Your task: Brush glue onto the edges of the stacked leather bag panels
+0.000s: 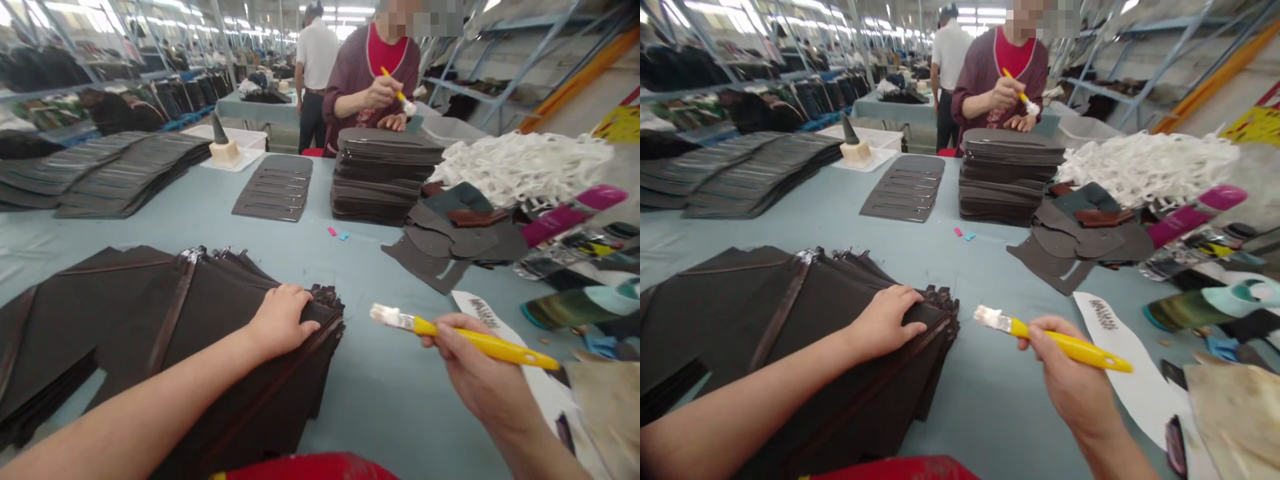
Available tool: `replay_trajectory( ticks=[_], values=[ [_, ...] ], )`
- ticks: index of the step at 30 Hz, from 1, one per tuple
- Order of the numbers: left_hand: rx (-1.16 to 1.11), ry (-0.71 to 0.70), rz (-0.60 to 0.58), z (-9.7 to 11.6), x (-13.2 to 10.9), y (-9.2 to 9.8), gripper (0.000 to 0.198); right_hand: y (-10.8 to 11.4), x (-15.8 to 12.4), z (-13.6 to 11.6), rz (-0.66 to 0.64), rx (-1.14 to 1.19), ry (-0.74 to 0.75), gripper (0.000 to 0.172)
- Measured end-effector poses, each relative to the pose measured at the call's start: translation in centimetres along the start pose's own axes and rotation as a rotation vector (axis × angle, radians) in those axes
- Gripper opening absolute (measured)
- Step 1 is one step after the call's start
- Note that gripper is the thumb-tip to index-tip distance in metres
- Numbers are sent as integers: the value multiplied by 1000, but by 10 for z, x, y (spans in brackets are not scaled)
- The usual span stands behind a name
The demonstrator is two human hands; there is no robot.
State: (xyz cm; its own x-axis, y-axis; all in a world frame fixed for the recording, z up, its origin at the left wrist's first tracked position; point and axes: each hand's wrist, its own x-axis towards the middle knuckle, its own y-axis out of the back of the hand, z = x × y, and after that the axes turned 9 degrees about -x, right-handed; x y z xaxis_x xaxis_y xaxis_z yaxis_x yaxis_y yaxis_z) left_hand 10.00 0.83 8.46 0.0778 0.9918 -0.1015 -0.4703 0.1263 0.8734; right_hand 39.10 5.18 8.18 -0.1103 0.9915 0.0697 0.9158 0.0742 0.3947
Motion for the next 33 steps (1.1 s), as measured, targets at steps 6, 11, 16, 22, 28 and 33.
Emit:
replay_trajectory(
  ticks=[6,11,16,22,28,33],
  values=[
    [-29,4,13,-6,-4,-1,38,-62,5,-36,-228,-147,-46,23],
    [-62,20,-12,-7,-2,-1,39,-57,8,-36,-102,-178,-68,21],
    [-16,-138,-37,2,-3,3,34,-58,9,-34,-228,-188,-33,23],
    [0,-149,-90,5,3,7,31,-56,9,-35,-138,-168,-3,22],
    [-5,-122,-61,10,6,11,25,-55,13,-28,-205,-103,-14,21],
    [-139,-61,-85,12,12,16,16,-50,29,-25,-16,481,-230,19]
  ],
)
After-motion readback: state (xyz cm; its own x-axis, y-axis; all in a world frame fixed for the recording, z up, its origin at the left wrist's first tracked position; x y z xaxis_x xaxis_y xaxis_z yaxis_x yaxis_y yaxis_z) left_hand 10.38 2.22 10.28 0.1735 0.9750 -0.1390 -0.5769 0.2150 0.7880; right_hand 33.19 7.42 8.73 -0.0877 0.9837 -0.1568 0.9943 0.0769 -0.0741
